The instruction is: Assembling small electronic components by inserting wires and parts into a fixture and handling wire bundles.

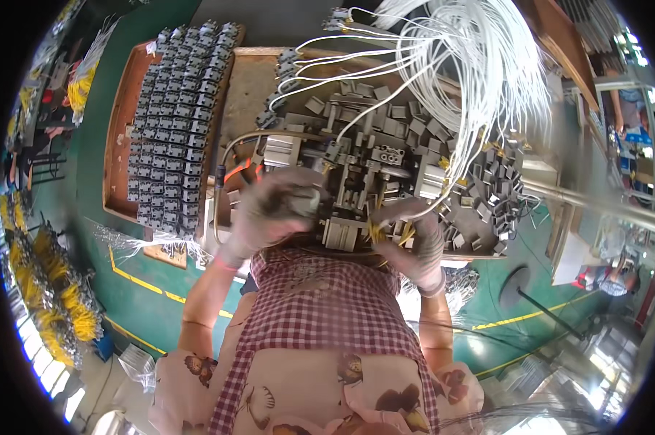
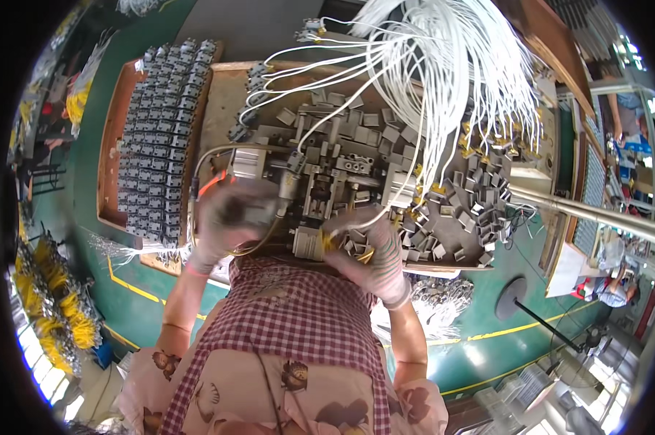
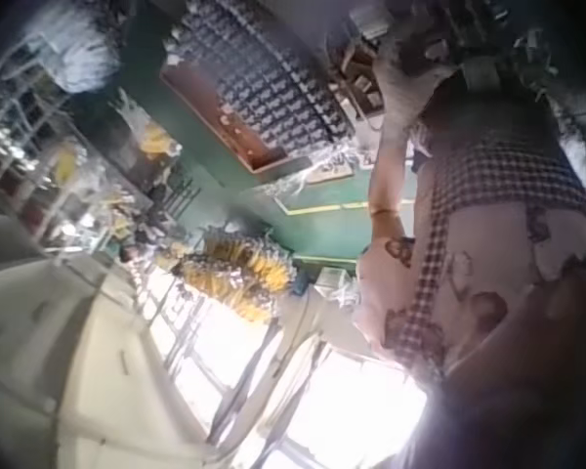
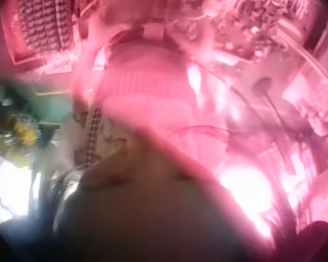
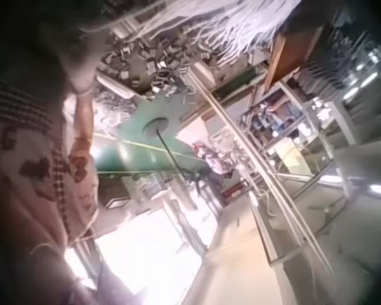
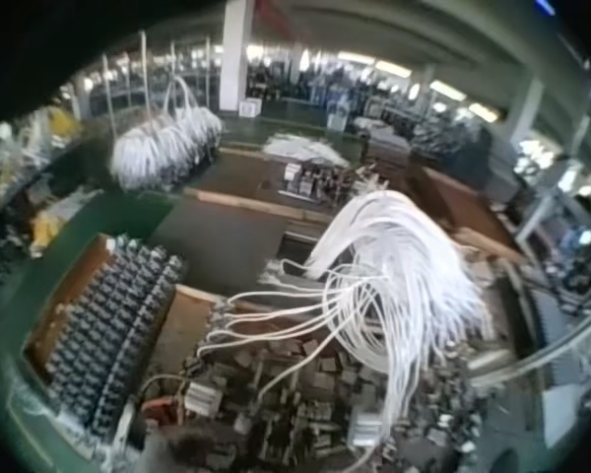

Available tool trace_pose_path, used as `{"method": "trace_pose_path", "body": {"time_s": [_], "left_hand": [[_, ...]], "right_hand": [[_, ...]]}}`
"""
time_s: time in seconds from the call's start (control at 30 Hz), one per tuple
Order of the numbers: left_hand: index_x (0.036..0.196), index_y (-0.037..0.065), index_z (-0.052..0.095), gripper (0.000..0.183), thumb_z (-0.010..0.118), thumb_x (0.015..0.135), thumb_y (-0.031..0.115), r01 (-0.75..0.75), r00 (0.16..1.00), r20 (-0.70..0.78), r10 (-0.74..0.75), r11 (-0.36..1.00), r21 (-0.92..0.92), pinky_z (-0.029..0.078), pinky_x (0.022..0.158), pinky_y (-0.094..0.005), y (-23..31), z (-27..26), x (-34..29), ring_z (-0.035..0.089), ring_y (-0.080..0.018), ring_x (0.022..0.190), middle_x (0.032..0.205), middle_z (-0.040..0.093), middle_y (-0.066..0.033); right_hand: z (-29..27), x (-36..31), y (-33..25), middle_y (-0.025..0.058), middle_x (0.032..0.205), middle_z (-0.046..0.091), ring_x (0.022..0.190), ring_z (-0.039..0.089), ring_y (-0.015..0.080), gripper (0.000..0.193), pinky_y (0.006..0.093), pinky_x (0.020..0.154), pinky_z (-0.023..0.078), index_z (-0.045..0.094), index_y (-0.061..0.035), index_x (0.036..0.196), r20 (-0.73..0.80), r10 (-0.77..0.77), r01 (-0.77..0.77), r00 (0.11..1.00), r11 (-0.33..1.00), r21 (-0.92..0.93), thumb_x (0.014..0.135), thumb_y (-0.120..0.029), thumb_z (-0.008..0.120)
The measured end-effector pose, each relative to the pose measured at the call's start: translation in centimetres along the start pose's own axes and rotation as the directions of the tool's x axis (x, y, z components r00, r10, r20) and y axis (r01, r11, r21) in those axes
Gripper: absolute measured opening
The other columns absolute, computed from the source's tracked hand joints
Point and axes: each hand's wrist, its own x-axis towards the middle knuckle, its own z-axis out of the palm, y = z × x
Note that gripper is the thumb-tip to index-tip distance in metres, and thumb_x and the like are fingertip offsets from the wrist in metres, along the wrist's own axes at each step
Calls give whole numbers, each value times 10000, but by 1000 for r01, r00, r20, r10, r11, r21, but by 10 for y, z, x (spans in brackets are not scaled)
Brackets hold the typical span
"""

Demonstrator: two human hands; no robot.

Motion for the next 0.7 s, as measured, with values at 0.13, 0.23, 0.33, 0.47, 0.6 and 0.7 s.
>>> {"method": "trace_pose_path", "body": {"time_s": [0.13, 0.23, 0.33, 0.47, 0.6, 0.7], "left_hand": [[1455, 74, 414, 872, 752, 766, 488, -66, 974, 223, 24, 982, 180, 438, 1045, -383, -17, 32, 22, 552, -245, 1238, 1334, 575, -100], [1546, 115, 223, 1012, 780, 755, 414, -36, 961, 277, -18, 981, 189, 461, 1008, -428, -15, 43, 28, 574, -313, 1215, 1368, 553, -136], [1537, 105, 237, 1017, 810, 721, 301, -283, 936, 331, 115, 807, 519, 484, 957, -447, -7, 48, 32, 598, -376, 1137, 1354, 553, -174], [1514, 90, 285, 992, 817, 685, 211, -395, 895, 435, 102, 634, 665, 500, 899, -451, -16, 37, 19, 612, -409, 1039, 1294, 583, -189], [1428, 71, 418, 866, 836, 684, 214, -338, 924, 357, 137, 731, 593, 528, 802, -391, -13, 40, 8, 649, -349, 922, 1188, 637, -166], [1346, 52, 517, 718, 837, 727, 222, -93, 982, 186, 20, 914, 394, 528, 750, -327, -19, 44, -3, 660, -232, 872, 1130, 665, -116]], "right_hand": [[1, 13, -11, 58, 1078, 626, 1029, 554, 273, 461, 403, 890, 408, 646, -138, 1023, -102, -125, 70, 987, 902, -427, 612, -127, 855], [3, 14, -6, 64, 1046, 593, 1021, 563, 277, 493, 401, 877, 451, 666, -125, 1030, -50, -164, 118, 985, 862, -493, 590, -161, 886], [1, 15, 4, 69, 1065, 589, 1007, 559, 282, 492, 400, 871, 444, 673, -130, 1025, -38, -209, 158, 977, 835, -528, 584, -158, 887], [-2, 13, 5, 73, 1041, 599, 1001, 558, 278, 483, 402, 867, 444, 682, -137, 1010, 17, -184, 173, 983, 884, -434, 574, -165, 888], [0, 13, 9, 76, 1074, 601, 1017, 561, 275, 452, 399, 861, 451, 692, -130, 980, 100, -97, 131, 990, 891, -435, 580, -190, 891], [-1, 16, 1, 112, 1147, 570, 1039, 573, 312, 652, 416, 893, 464, 620, -106, 1137, 176, -64, 118, 982, 941, -316, 561, -218, 904]]}}
